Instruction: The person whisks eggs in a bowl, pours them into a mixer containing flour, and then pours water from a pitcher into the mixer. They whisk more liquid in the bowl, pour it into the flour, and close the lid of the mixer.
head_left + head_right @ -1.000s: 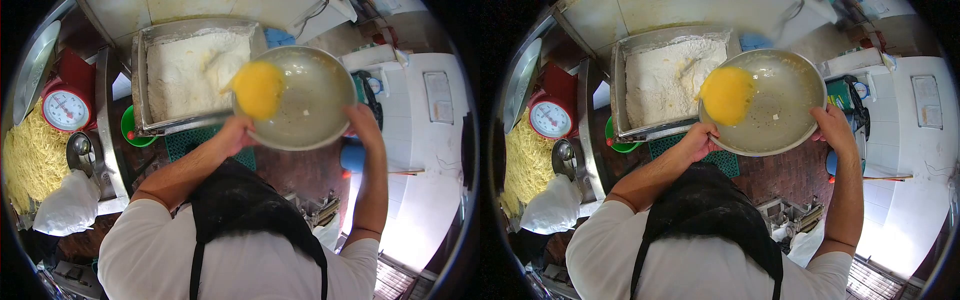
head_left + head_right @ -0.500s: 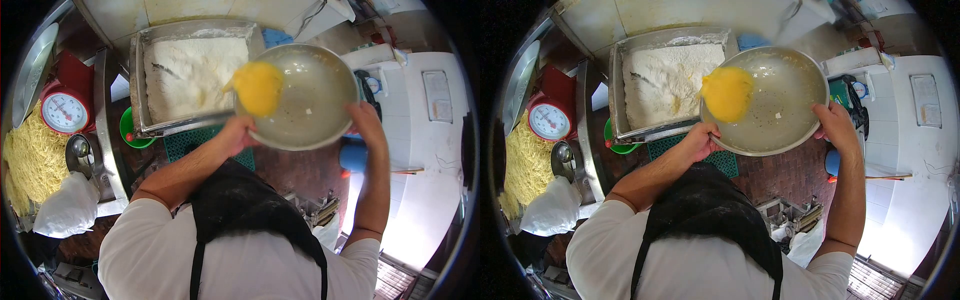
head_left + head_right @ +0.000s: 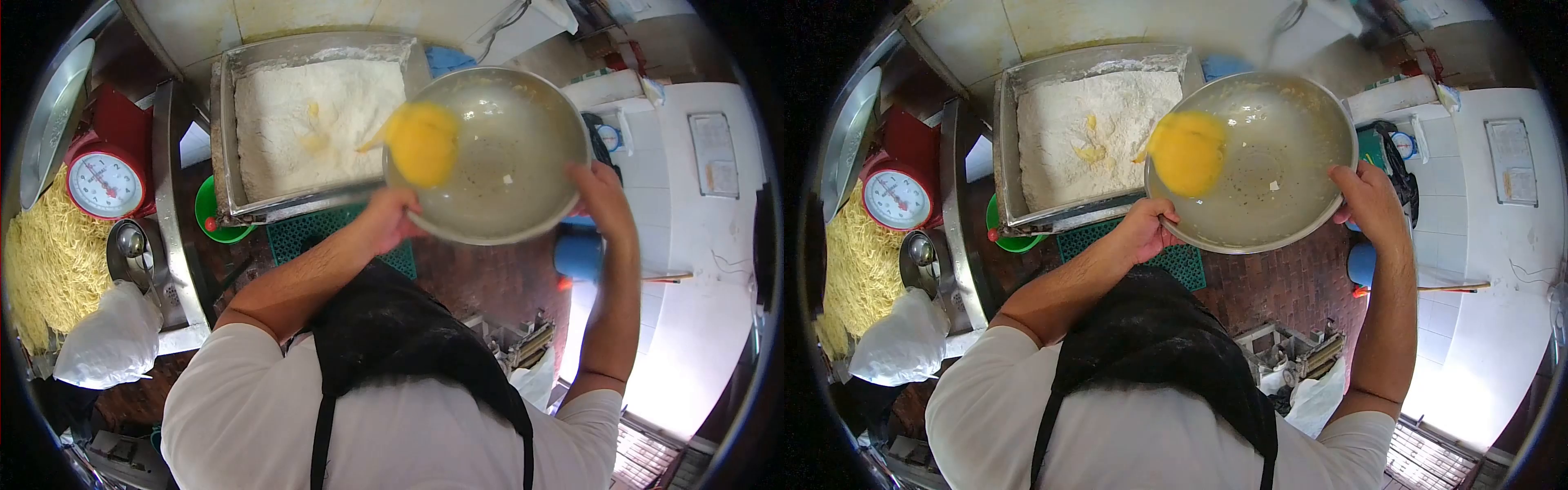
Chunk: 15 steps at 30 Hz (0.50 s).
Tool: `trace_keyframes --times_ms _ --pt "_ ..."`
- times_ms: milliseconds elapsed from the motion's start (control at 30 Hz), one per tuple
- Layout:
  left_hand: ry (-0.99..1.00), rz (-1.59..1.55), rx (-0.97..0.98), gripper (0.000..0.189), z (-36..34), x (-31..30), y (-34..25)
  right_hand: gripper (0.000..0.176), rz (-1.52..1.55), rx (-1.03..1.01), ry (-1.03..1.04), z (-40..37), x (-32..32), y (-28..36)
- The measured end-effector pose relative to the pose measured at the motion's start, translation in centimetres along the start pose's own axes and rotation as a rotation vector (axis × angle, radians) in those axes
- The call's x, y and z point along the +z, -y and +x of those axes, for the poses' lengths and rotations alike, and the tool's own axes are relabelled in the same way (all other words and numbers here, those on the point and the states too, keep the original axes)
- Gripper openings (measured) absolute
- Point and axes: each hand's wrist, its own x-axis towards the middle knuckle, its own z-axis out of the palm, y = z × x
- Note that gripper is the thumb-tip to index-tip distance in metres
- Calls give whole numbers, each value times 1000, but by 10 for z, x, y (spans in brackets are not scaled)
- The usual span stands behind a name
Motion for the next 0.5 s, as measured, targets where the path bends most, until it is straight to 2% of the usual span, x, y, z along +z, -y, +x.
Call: trace_keyframes --times_ms 500 --pt "58 -17 -21 45 12 -6 3 45 51 -11 -16 1 -5 -4"
